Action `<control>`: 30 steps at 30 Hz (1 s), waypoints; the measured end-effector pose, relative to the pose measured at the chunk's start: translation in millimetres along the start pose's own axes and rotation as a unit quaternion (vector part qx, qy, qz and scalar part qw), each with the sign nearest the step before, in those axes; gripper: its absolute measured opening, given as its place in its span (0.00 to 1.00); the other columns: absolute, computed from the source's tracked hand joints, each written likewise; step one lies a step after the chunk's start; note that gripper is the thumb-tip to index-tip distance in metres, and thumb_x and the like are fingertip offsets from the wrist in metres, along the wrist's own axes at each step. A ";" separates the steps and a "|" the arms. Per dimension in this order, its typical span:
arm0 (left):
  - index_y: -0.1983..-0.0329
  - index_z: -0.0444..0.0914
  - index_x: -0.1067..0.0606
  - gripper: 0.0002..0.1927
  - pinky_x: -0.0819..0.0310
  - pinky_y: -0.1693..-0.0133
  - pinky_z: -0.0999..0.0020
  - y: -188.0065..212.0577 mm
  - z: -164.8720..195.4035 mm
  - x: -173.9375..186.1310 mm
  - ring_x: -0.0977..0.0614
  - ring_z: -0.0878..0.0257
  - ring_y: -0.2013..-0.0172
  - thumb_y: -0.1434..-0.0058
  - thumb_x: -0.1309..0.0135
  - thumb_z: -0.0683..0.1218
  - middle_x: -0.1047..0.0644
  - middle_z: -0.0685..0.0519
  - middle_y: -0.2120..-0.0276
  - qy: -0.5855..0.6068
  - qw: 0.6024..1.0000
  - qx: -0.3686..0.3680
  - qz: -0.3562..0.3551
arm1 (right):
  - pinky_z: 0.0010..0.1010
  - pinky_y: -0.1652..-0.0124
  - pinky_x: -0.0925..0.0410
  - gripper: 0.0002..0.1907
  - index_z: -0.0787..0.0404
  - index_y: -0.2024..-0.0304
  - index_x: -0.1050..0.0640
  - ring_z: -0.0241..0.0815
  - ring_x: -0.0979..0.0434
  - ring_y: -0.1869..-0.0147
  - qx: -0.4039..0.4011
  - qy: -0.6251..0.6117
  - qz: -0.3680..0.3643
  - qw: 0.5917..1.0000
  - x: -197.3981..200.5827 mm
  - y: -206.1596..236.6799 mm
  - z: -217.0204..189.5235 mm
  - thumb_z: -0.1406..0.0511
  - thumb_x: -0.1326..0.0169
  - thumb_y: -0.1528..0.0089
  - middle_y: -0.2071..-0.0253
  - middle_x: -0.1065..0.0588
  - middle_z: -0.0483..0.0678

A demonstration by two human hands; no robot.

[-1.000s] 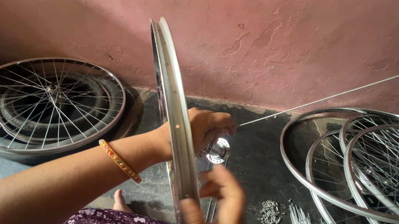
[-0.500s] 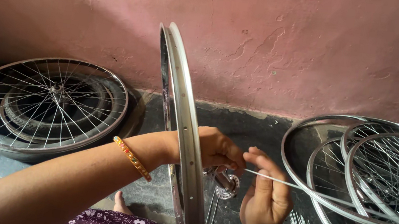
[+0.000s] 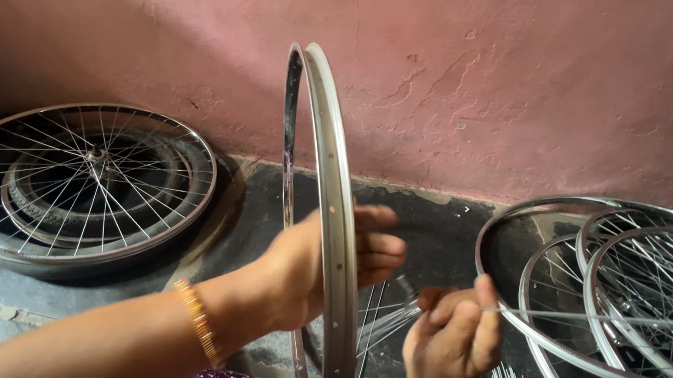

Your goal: The person sits on the floor and assembles a bicycle wheel by inserting spokes into the hub and then attaching them to the rim. They handle the hub, spokes, and rim, threading the spokes through the hub flanges and then securing them into the rim holes.

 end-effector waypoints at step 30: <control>0.26 0.43 0.44 0.47 0.25 0.66 0.69 104.9 -55.3 55.2 0.21 0.68 0.69 0.50 0.41 0.36 0.21 0.51 0.65 -0.341 0.881 -0.239 0.224 | 0.26 0.68 0.31 0.20 0.62 0.41 0.24 0.37 0.25 0.71 0.107 0.291 -0.212 0.927 0.3 10.8 27.1 0.78 0.52 0.35 0.70 0.25 0.47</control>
Point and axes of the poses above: each hand's wrist, its own y-axis away from the middle knuckle, its own x-axis out of the back of the hand, z = x × y, the point moved 1 cm from there along -y, towards the middle knuckle
